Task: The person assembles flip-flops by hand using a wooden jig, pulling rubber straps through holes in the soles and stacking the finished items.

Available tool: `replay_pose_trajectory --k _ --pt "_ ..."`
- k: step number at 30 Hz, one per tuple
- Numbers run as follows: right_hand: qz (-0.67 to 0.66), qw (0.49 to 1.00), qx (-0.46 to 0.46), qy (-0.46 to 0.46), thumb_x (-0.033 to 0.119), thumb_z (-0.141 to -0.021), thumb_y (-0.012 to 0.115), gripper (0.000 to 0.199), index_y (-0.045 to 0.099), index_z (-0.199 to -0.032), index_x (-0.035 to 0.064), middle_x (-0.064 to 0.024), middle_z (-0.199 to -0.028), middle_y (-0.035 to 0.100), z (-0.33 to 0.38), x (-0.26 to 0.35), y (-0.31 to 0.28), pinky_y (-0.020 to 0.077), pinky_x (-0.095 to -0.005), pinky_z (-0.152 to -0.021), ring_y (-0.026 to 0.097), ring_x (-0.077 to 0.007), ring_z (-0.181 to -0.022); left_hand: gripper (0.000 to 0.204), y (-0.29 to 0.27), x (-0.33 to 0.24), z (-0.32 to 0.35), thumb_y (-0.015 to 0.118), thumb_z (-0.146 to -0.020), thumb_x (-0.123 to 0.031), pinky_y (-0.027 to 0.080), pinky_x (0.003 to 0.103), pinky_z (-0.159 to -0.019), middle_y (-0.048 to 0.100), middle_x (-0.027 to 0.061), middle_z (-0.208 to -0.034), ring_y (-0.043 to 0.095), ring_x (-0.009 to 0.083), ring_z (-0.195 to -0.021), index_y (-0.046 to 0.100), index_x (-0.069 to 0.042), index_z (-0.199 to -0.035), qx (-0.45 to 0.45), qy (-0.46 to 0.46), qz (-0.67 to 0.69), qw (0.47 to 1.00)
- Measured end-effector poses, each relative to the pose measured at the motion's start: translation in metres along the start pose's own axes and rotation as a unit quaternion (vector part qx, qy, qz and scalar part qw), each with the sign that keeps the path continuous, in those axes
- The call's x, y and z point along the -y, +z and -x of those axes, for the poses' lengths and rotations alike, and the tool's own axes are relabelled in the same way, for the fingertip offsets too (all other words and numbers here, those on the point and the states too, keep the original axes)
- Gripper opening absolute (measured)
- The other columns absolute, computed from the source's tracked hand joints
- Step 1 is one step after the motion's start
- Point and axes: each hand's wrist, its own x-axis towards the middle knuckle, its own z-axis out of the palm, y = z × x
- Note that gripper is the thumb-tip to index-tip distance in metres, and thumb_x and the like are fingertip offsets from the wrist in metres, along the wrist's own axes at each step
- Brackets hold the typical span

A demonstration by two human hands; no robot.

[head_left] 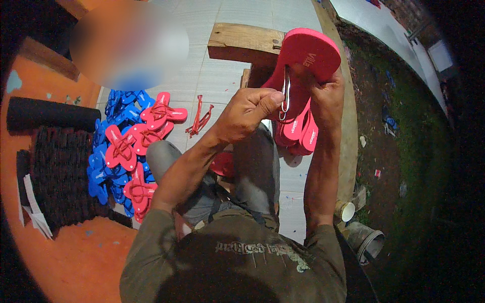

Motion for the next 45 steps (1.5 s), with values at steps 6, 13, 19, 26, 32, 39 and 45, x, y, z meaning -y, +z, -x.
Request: replay_pose_trajectory --k 6,13,19,26,32,39,45 --pt "0.020 0.999 -0.024 0.035 0.002 -0.074 0.062 0.027 0.056 -0.100 0.0011 -0.0072 -0.092 0.062 0.030 -0.004 -0.008 0.0473 -0.0279 -0.074 0.059 -0.0157 -0.083 0.037 -0.008 0.001 0.002 0.035 -0.093 -0.030 0.042 0.027 -0.071 0.056 0.0064 -0.082 0.052 0.0138 -0.078 0.057 -0.001 -0.089 -0.145 0.138 -0.249 0.948" --pt "0.027 0.995 -0.091 0.030 0.017 -0.079 0.060 0.025 0.057 -0.097 -0.0006 -0.0053 -0.091 0.061 0.050 0.032 0.018 0.0454 -0.0269 -0.072 0.057 -0.0137 -0.082 0.043 0.020 -0.026 -0.016 0.039 -0.088 -0.044 0.045 0.035 -0.058 0.057 0.0160 -0.067 0.060 0.0295 -0.065 0.054 -0.004 -0.092 -0.156 0.097 -0.201 0.962" --pt "0.265 0.958 -0.065 -0.093 0.016 -0.074 0.062 0.030 0.057 -0.100 0.0029 -0.0093 -0.093 0.061 0.052 0.009 0.025 0.0457 -0.0308 -0.072 0.058 -0.0183 -0.082 0.036 0.012 0.009 -0.013 0.040 -0.087 -0.034 0.046 0.038 -0.069 0.061 0.0151 -0.082 0.060 0.0301 -0.077 0.056 -0.003 -0.098 -0.295 0.226 -0.351 0.860" --pt "0.112 0.988 0.071 -0.077 0.025 -0.079 0.060 0.030 0.057 -0.096 0.0007 -0.0142 -0.098 0.057 0.181 -0.026 -0.028 0.0428 -0.0329 -0.074 0.056 -0.0239 -0.087 0.021 0.061 0.023 0.101 0.052 -0.081 -0.008 0.045 0.031 -0.082 0.061 0.0118 -0.097 0.058 0.0243 -0.093 0.057 0.001 -0.099 -0.205 0.173 -0.192 0.944" --pt "0.030 0.997 0.028 0.063 0.016 -0.078 0.052 0.028 0.058 -0.097 -0.0038 -0.0140 -0.100 0.057 0.178 -0.028 0.013 0.0442 -0.0349 -0.081 0.056 -0.0255 -0.092 0.025 0.025 0.041 0.120 0.057 -0.074 0.002 0.046 0.030 -0.080 0.061 0.0110 -0.097 0.059 0.0207 -0.092 0.056 0.001 -0.099 -0.136 0.013 -0.112 0.984" --pt "-0.114 0.985 -0.104 0.082 0.021 -0.087 0.049 0.032 0.049 -0.113 0.0022 -0.0102 -0.110 0.054 0.184 -0.063 0.004 0.0408 -0.0376 -0.088 0.052 -0.0199 -0.100 0.035 0.005 0.091 0.125 0.064 -0.073 -0.018 0.045 0.033 -0.078 0.059 0.0110 -0.095 0.058 0.0249 -0.088 0.053 -0.004 -0.104 -0.152 0.006 -0.215 0.965" --pt "-0.456 0.855 -0.122 0.213 0.023 -0.089 0.046 0.032 0.049 -0.115 0.0046 -0.0091 -0.115 0.053 0.193 -0.098 0.016 0.0323 -0.0384 -0.097 0.049 -0.0188 -0.107 0.037 0.010 0.139 0.181 0.063 -0.078 -0.022 0.042 0.032 -0.086 0.057 0.0056 -0.103 0.053 0.0153 -0.097 0.052 -0.002 -0.107 -0.318 -0.051 0.413 0.852"
